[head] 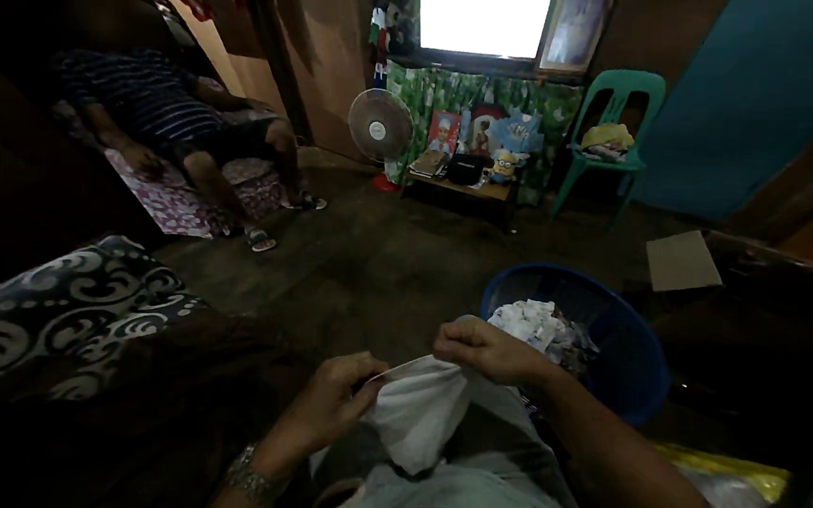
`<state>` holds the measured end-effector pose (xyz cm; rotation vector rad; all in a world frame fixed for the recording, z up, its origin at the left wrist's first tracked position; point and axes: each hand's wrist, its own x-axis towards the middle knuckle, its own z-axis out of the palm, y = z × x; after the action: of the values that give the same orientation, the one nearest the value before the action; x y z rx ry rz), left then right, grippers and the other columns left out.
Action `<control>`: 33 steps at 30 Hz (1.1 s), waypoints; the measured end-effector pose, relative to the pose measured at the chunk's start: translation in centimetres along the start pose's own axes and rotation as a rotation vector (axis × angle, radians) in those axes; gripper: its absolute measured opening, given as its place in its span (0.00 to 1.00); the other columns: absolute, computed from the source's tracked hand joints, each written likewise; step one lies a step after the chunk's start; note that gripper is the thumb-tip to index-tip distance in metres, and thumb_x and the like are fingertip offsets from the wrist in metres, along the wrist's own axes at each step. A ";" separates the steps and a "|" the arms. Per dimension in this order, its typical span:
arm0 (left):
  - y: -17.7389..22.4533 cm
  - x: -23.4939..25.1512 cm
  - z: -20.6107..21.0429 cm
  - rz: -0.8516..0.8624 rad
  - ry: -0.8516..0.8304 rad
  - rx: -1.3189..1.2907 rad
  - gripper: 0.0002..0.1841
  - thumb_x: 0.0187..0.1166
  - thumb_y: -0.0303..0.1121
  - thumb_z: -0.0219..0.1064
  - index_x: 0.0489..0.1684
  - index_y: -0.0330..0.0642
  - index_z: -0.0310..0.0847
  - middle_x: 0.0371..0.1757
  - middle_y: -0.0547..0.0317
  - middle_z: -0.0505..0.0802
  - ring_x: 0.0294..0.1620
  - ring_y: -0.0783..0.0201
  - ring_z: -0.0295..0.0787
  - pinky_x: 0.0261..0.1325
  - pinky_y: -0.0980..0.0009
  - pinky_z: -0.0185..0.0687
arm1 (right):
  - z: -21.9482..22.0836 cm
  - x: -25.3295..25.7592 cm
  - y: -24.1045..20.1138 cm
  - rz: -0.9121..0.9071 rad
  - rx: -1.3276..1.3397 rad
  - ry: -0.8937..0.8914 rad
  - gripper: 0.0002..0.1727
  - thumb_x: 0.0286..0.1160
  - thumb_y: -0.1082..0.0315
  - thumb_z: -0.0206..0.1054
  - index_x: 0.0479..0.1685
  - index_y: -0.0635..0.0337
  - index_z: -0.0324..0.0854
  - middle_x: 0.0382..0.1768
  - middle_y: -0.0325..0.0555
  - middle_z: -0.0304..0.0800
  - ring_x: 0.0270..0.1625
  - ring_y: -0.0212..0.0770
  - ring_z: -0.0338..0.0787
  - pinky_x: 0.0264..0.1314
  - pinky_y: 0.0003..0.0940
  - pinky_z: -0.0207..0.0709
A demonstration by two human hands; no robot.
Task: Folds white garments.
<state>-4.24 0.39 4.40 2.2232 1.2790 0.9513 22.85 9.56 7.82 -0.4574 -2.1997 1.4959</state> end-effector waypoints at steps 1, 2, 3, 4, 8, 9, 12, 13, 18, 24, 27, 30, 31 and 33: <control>-0.8 -0.4 0.1 0.016 0.023 0.085 0.11 0.74 0.30 0.63 0.39 0.35 0.91 0.34 0.55 0.91 0.34 0.71 0.86 0.41 0.77 0.82 | -0.4 -0.4 -0.2 -0.011 0.022 0.014 0.16 0.90 0.65 0.52 0.30 0.55 0.77 0.25 0.24 0.71 0.28 0.15 0.69 0.33 0.13 0.64; -1.5 -0.8 0.1 0.019 0.056 0.146 0.11 0.71 0.29 0.63 0.40 0.35 0.92 0.35 0.51 0.92 0.37 0.65 0.89 0.44 0.70 0.86 | -0.8 -0.8 -0.5 -0.015 0.049 0.025 0.16 0.90 0.65 0.53 0.29 0.53 0.77 0.24 0.22 0.71 0.27 0.14 0.69 0.32 0.12 0.63; -2.2 -1.2 0.0 0.016 0.097 0.183 0.12 0.70 0.28 0.63 0.40 0.35 0.92 0.38 0.50 0.94 0.40 0.62 0.91 0.47 0.66 0.88 | -1.2 -1.1 -0.8 -0.013 0.063 0.033 0.16 0.89 0.64 0.54 0.29 0.50 0.77 0.24 0.21 0.72 0.27 0.14 0.70 0.31 0.12 0.64; -2.8 -1.4 -0.3 0.012 0.134 0.182 0.12 0.71 0.28 0.62 0.42 0.35 0.93 0.42 0.51 0.95 0.44 0.63 0.92 0.52 0.67 0.88 | -1.7 -1.5 -1.1 -0.009 0.060 0.042 0.15 0.89 0.63 0.55 0.29 0.50 0.78 0.23 0.20 0.74 0.27 0.13 0.72 0.31 0.11 0.67; -1.9 -2.5 -3.7 -0.066 0.206 -0.168 0.11 0.83 0.36 0.63 0.42 0.44 0.93 0.45 0.72 0.94 0.49 0.84 0.87 0.57 0.85 0.82 | -4.2 -2.8 -1.1 0.072 -0.013 0.030 0.10 0.84 0.64 0.63 0.32 0.52 0.81 0.22 0.20 0.79 0.26 0.14 0.77 0.31 0.12 0.72; -1.0 -2.9 -4.4 -0.098 0.226 -0.266 0.10 0.83 0.38 0.64 0.40 0.52 0.94 0.42 0.79 0.94 0.44 0.88 0.87 0.51 0.88 0.82 | -4.9 -3.1 -0.8 0.108 -0.035 0.010 0.09 0.82 0.65 0.65 0.32 0.53 0.81 0.22 0.21 0.80 0.26 0.14 0.78 0.31 0.12 0.72; 0.3 -3.8 -5.7 -0.080 0.287 -0.446 0.07 0.80 0.47 0.68 0.38 0.70 0.94 0.34 0.91 0.92 0.33 0.93 0.84 0.38 0.92 0.80 | -6.6 -3.8 0.1 0.166 -0.108 -0.018 0.07 0.78 0.66 0.70 0.32 0.54 0.83 0.23 0.21 0.82 0.26 0.13 0.79 0.31 0.12 0.73; 0.3 -3.9 -6.0 -0.064 0.288 -0.453 0.08 0.80 0.49 0.67 0.37 0.71 0.94 0.33 0.92 0.92 0.32 0.94 0.83 0.37 0.92 0.79 | -7.0 -4.1 0.3 0.165 -0.125 -0.009 0.07 0.78 0.65 0.70 0.31 0.53 0.84 0.23 0.20 0.82 0.26 0.12 0.78 0.31 0.11 0.72; -2.4 -5.1 -6.9 -0.130 0.033 -0.109 0.13 0.82 0.39 0.65 0.38 0.39 0.91 0.34 0.71 0.91 0.35 0.90 0.82 0.43 0.91 0.78 | -8.7 -6.2 0.5 -0.123 -0.011 0.100 0.13 0.85 0.56 0.61 0.29 0.38 0.83 0.27 0.11 0.80 0.32 0.08 0.76 0.36 0.08 0.70; -3.3 -6.2 -6.1 -0.087 0.235 0.002 0.13 0.85 0.38 0.59 0.48 0.41 0.89 0.48 0.63 0.92 0.50 0.79 0.86 0.58 0.81 0.81 | -9.4 -6.9 0.6 -0.291 0.211 0.064 0.14 0.88 0.50 0.59 0.37 0.38 0.88 0.40 0.17 0.88 0.48 0.17 0.85 0.56 0.19 0.78; -0.7 -5.9 -6.2 0.041 0.386 -0.541 0.13 0.88 0.46 0.59 0.56 0.66 0.91 0.56 0.78 0.95 0.58 0.78 0.90 0.63 0.78 0.85 | -10.0 -7.0 1.1 -0.227 0.233 0.101 0.13 0.87 0.51 0.60 0.39 0.38 0.89 0.38 0.17 0.89 0.42 0.14 0.84 0.48 0.14 0.78; 3.6 -6.1 -6.4 0.046 0.344 -0.785 0.11 0.86 0.46 0.60 0.51 0.69 0.92 0.44 0.89 0.94 0.44 0.92 0.87 0.48 0.91 0.81 | -9.8 -6.8 0.9 -0.037 0.115 0.248 0.13 0.88 0.59 0.57 0.34 0.38 0.84 0.29 0.15 0.85 0.33 0.12 0.82 0.39 0.12 0.78; 4.4 -6.1 -6.6 0.011 0.301 -0.787 0.11 0.86 0.45 0.60 0.49 0.68 0.91 0.41 0.90 0.94 0.40 0.94 0.86 0.44 0.93 0.80 | -9.7 -6.7 0.8 0.004 0.106 0.314 0.14 0.87 0.62 0.54 0.33 0.40 0.83 0.28 0.17 0.86 0.33 0.13 0.83 0.40 0.14 0.79; 5.0 -5.9 -6.9 -0.114 0.264 -0.648 0.10 0.87 0.42 0.60 0.44 0.69 0.90 0.34 0.93 0.91 0.33 0.96 0.83 0.37 0.95 0.77 | -9.8 -6.3 0.8 0.036 0.156 0.462 0.18 0.87 0.69 0.48 0.34 0.45 0.83 0.29 0.22 0.89 0.34 0.17 0.87 0.43 0.19 0.84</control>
<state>-8.31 -7.19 10.17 1.5491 0.9908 1.4061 33.37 14.42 9.12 -0.7122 -1.7132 1.3990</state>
